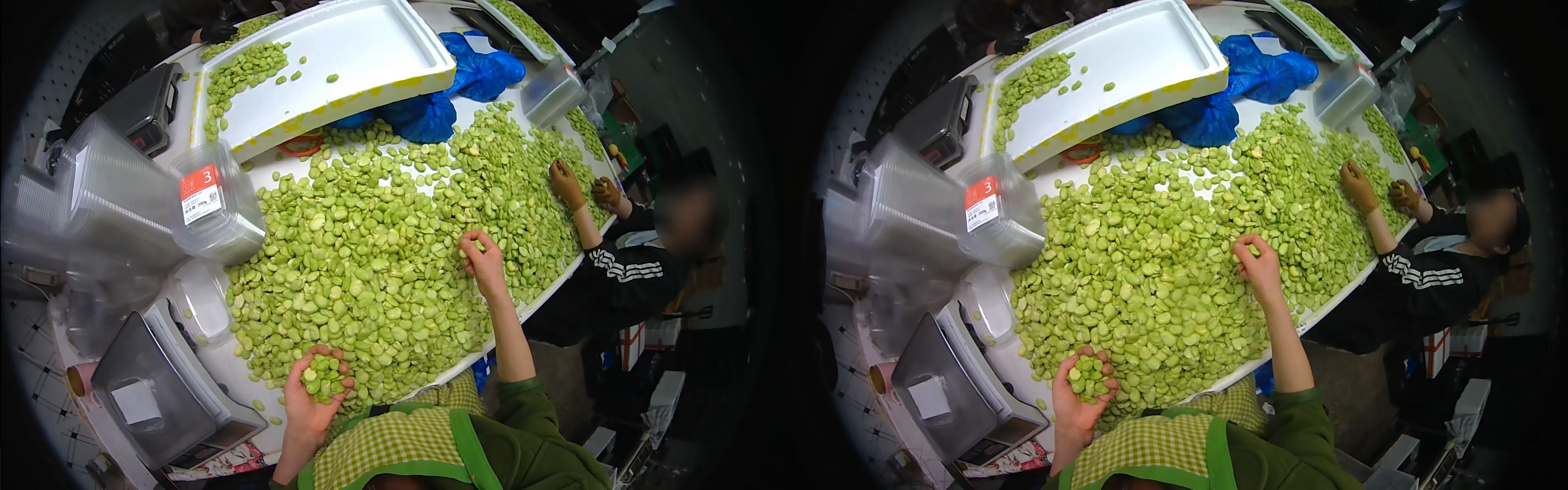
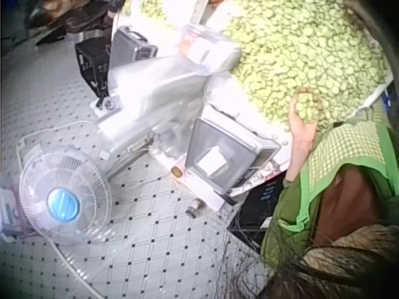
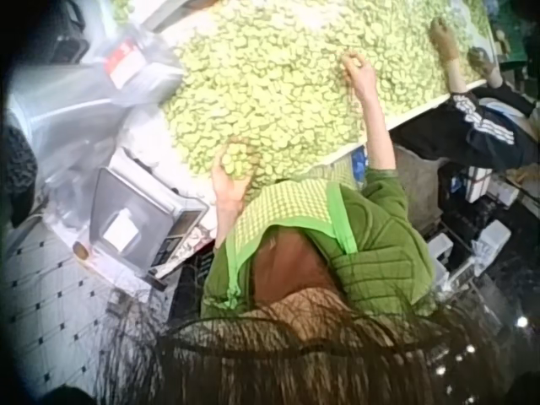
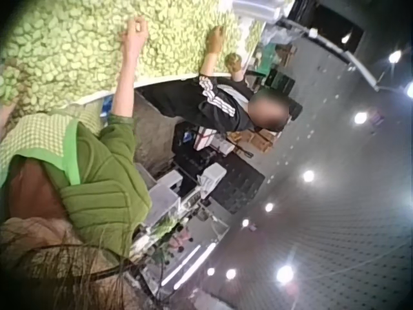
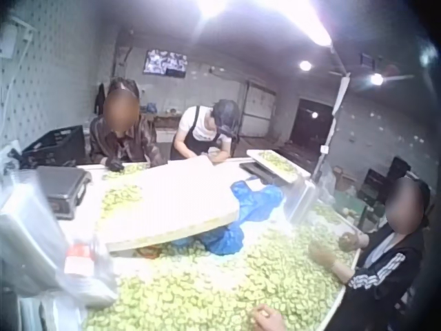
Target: The person sorts green vegetables on a table by hand, picking up individual pieces and placing them into a pile. Other people are also sorting vegetables nearby.
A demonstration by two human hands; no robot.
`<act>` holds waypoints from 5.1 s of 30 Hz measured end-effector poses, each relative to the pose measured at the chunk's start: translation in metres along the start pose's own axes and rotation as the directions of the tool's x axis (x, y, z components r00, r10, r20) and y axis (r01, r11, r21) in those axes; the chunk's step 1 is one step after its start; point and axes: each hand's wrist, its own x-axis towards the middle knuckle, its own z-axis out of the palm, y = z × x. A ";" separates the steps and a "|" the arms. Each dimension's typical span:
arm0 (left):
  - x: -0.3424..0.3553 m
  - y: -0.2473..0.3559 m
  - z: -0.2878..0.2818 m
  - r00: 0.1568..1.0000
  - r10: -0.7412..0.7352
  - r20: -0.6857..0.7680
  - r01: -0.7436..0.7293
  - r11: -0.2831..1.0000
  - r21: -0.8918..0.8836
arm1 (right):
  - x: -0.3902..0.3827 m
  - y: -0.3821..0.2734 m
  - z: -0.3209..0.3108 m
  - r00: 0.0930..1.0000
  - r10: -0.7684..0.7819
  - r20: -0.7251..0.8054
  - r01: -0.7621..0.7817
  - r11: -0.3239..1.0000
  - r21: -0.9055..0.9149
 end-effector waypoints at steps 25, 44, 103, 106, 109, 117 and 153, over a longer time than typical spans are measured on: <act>0.035 -0.070 0.014 0.246 0.807 0.536 -0.922 0.025 0.386 | -0.174 0.008 0.157 0.856 0.144 0.497 -0.487 0.548 0.680; 0.019 -0.140 0.026 0.404 0.598 0.692 -0.889 0.078 0.451 | -0.198 0.019 0.087 0.946 0.120 0.300 -0.319 0.490 0.811; -0.008 -0.049 -0.030 0.974 0.045 0.224 -0.146 0.876 0.459 | -0.104 0.026 -0.028 0.884 -0.468 -0.014 0.392 0.756 -0.525; -0.005 -0.053 -0.017 0.977 0.020 0.213 -0.116 0.886 0.448 | -0.147 -0.004 0.015 0.817 -0.520 0.249 0.576 0.708 -0.409; -0.005 -0.063 -0.002 0.982 0.003 0.189 -0.074 0.925 0.372 | -0.173 -0.017 0.054 0.589 -0.594 0.548 0.781 0.594 -0.195; -0.017 -0.032 -0.040 0.981 -0.014 0.195 -0.031 0.974 0.224 | -0.155 0.007 0.079 0.387 -0.558 0.734 0.911 0.110 -0.397; -0.029 -0.009 -0.044 0.918 0.378 0.121 -0.387 0.789 0.476 | -0.116 0.006 0.057 0.566 -0.539 0.623 0.824 0.346 -0.449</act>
